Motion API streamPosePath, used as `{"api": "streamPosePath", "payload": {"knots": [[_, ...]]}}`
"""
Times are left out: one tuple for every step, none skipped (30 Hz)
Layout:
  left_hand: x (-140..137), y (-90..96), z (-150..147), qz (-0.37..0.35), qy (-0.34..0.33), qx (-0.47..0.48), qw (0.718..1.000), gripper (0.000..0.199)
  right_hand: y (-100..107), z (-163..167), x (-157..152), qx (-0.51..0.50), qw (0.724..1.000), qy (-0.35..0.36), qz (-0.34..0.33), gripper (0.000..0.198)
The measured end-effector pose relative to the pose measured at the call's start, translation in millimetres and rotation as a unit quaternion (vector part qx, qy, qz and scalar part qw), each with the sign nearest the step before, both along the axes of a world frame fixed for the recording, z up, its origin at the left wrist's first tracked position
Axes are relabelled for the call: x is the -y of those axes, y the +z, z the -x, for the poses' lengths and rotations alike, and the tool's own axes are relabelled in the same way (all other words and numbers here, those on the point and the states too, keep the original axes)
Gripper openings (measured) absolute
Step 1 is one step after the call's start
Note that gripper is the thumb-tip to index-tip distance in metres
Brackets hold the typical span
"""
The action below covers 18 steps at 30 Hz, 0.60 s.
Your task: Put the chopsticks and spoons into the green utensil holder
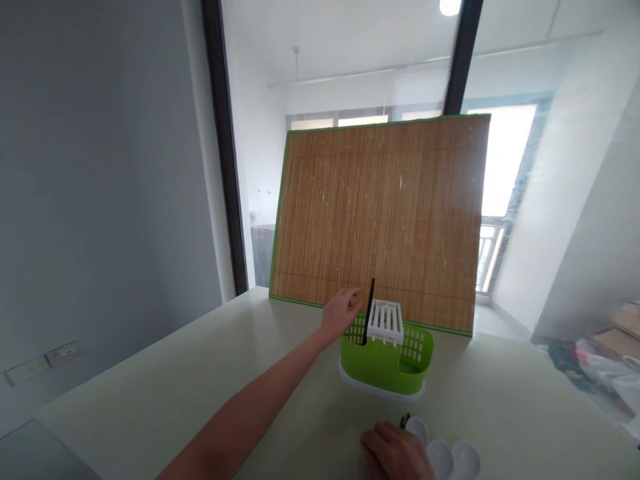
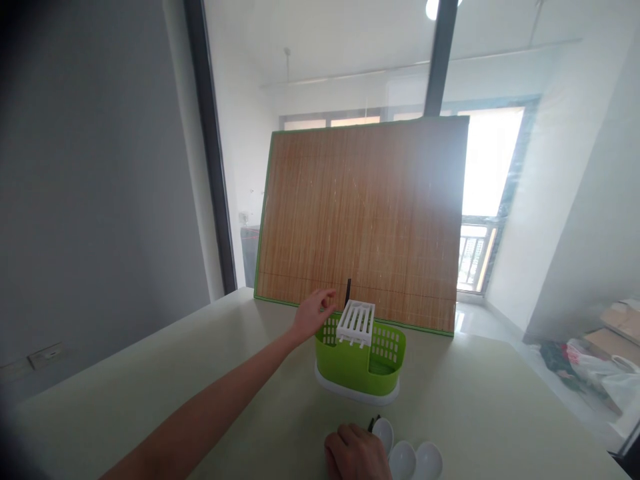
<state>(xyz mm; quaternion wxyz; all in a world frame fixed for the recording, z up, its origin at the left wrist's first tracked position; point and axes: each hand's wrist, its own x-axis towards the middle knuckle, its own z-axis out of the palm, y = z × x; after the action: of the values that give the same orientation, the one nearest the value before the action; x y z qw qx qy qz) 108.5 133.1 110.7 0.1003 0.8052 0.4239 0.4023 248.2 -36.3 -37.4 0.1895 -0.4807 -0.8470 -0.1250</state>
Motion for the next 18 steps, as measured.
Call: {"api": "streamPosePath", "payload": {"knots": [[14.1, -4.7, 4.0, -0.014, 0.009, 0.037, 0.999, 0.033, -0.1, -1.7, -0.5, -0.007, 1.0, -0.007, 0.002, 0.011], [29.6, -12.2, 7.5, -0.024, 0.011, 0.076, 0.997, 0.028, -0.6, -3.3, -1.1, -0.015, 1.0, -0.015, 0.005, 0.012], [46.0, -22.3, 10.1, -0.021, 0.004, 0.103, 0.994, 0.023, -1.5, -4.6, -1.9, -0.023, 0.999, -0.026, 0.008, 0.014], [62.6, -34.5, 11.7, -0.007, -0.012, 0.109, 0.994, 0.019, -2.5, -5.5, -2.5, -0.031, 0.999, -0.037, 0.012, 0.015], [78.8, -48.0, 12.3, 0.013, -0.029, 0.1, 0.994, 0.016, -3.7, -6.0, -2.9, -0.04, 0.998, -0.048, 0.016, 0.015], [93.9, -61.7, 11.8, 0.037, -0.048, 0.078, 0.995, 0.014, -4.7, -6.2, -3.0, -0.049, 0.997, -0.058, 0.021, 0.016], [107.3, -74.6, 10.4, 0.062, -0.067, 0.05, 0.995, 0.011, -5.4, -6.1, -2.7, -0.058, 0.996, -0.065, 0.028, 0.017], [118.5, -85.9, 8.5, 0.088, -0.086, 0.018, 0.992, 0.009, -5.7, -6.0, -2.0, -0.067, 0.995, -0.069, 0.039, 0.017], [127.4, -94.9, 6.3, 0.111, -0.1, -0.01, 0.989, 0.008, -5.4, -5.8, -1.0, -0.076, 0.993, -0.074, 0.053, 0.016], [134.0, -101.3, 4.1, 0.13, -0.108, -0.034, 0.985, 0.008, -4.4, -5.9, 0.2, -0.084, 0.991, -0.08, 0.068, 0.015], [138.4, -105.3, 2.3, 0.143, -0.11, -0.054, 0.982, 0.009, -2.8, -6.3, 1.4, -0.091, 0.988, -0.089, 0.083, 0.014], [141.0, -107.1, 1.0, 0.151, -0.108, -0.071, 0.98, 0.01, -0.8, -7.0, 2.4, -0.1, 0.985, -0.1, 0.098, 0.013], [142.4, -107.7, 0.4, 0.156, -0.106, -0.087, 0.978, 0.012, 1.6, -8.2, 3.1, -0.11, 0.982, -0.11, 0.11, 0.013], [142.9, -107.6, 0.3, 0.16, -0.106, -0.106, 0.976, 0.013, 3.9, -9.6, 3.6, -0.121, 0.979, -0.117, 0.119, 0.014], [143.0, -107.7, 0.7, 0.165, -0.107, -0.127, 0.972, 0.014, 6.1, -11.3, 3.8, -0.135, 0.976, -0.119, 0.125, 0.016], [143.0, -108.4, 1.2, 0.172, -0.113, -0.147, 0.967, 0.015, 7.8, -13.1, 3.9, -0.149, 0.973, -0.119, 0.13, 0.019], [143.0, -110.2, 1.5, 0.182, -0.125, -0.167, 0.961, 0.015, 9.0, -14.9, 3.7, -0.162, 0.971, -0.116, 0.134, 0.022], [143.1, -112.9, 1.5, 0.191, -0.141, -0.187, 0.953, 0.015, 9.6, -16.4, 3.6, -0.172, 0.969, -0.113, 0.138, 0.025]]}}
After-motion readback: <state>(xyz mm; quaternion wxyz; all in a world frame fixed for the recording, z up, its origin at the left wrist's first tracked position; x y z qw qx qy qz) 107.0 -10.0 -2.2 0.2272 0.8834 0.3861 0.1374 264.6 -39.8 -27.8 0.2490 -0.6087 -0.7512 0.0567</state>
